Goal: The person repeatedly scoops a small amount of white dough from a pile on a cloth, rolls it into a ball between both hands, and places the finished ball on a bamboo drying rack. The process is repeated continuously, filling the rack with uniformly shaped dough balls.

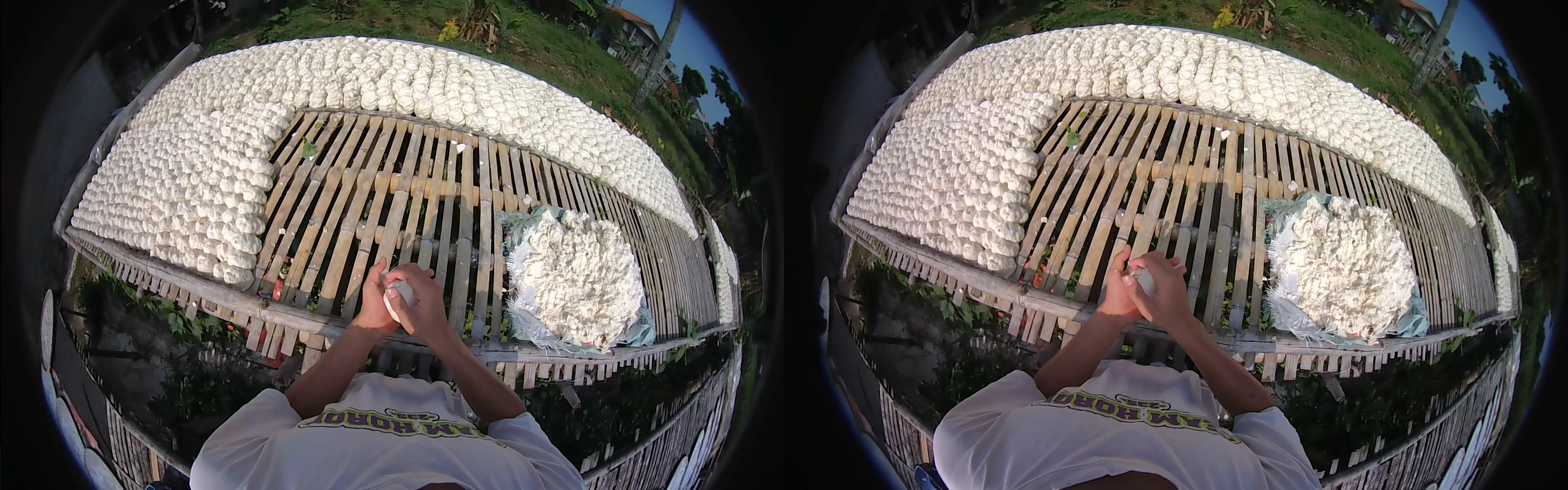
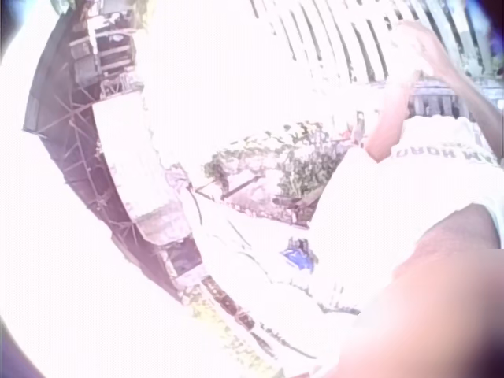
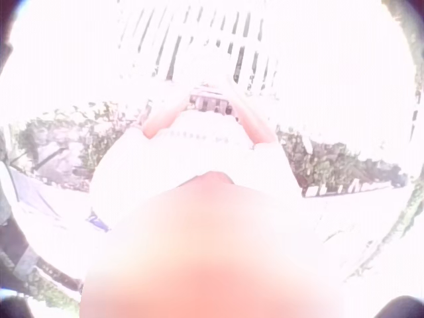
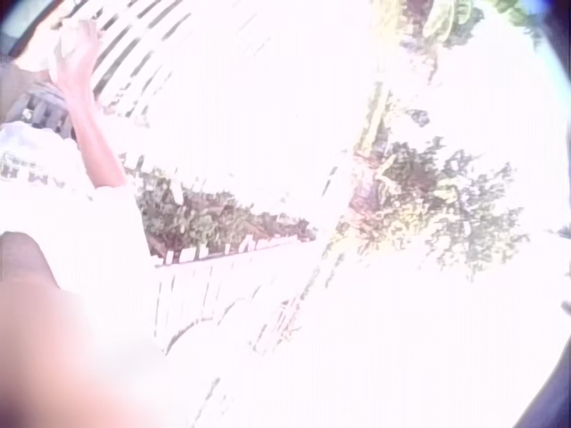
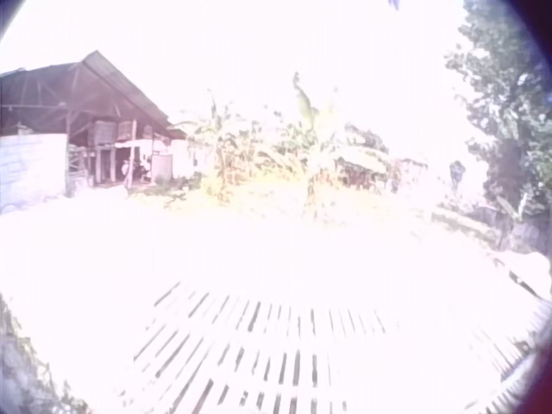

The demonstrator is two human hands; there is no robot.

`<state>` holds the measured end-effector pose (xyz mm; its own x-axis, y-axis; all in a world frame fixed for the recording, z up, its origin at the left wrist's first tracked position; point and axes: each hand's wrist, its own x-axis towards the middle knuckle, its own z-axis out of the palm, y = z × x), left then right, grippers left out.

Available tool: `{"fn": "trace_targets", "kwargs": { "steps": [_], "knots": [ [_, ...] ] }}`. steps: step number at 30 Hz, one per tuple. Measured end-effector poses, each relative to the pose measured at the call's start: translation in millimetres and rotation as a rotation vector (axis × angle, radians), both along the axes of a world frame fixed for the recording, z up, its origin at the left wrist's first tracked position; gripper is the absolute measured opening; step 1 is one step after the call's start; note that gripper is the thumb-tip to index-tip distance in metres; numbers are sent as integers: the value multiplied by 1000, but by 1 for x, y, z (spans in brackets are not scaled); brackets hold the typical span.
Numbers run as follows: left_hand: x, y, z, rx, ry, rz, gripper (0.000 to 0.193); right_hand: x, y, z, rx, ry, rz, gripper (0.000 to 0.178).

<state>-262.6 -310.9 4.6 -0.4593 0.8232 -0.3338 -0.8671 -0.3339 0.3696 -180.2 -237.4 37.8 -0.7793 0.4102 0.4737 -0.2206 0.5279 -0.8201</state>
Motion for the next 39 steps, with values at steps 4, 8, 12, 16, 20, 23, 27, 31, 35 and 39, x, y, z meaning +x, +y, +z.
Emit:
{"fn": "trace_targets", "kwargs": {
  "steps": [4,8,12,16,20,23,27,31,35,39],
  "knots": [
    [-8,3,-10,109,-12,-98,65,2,-3,5,64,81,-25,29],
    [8,-4,-9,-73,210,117,60,-4,-10,2,46,101,-204,28],
    [5,-19,7,319,144,18,64,-1,-12,1,151,218,-65,34],
    [-7,-19,21,292,259,-13,66,-8,-11,7,307,179,-50,38],
    [-2,-18,26,-8,322,307,62,-23,-19,14,213,259,-176,36],
    [-8,-26,26,257,233,183,54,-22,-21,19,351,221,-85,41],
    [-14,-25,24,224,200,269,50,-29,-15,22,334,214,-17,47],
    [-11,-22,23,162,213,389,49,-42,-19,21,259,195,-92,49],
    [-23,-30,27,289,167,208,49,-38,-20,25,340,243,-7,47],
    [-31,-28,33,126,160,198,49,-38,-17,33,177,69,32,44]
  ]
}}
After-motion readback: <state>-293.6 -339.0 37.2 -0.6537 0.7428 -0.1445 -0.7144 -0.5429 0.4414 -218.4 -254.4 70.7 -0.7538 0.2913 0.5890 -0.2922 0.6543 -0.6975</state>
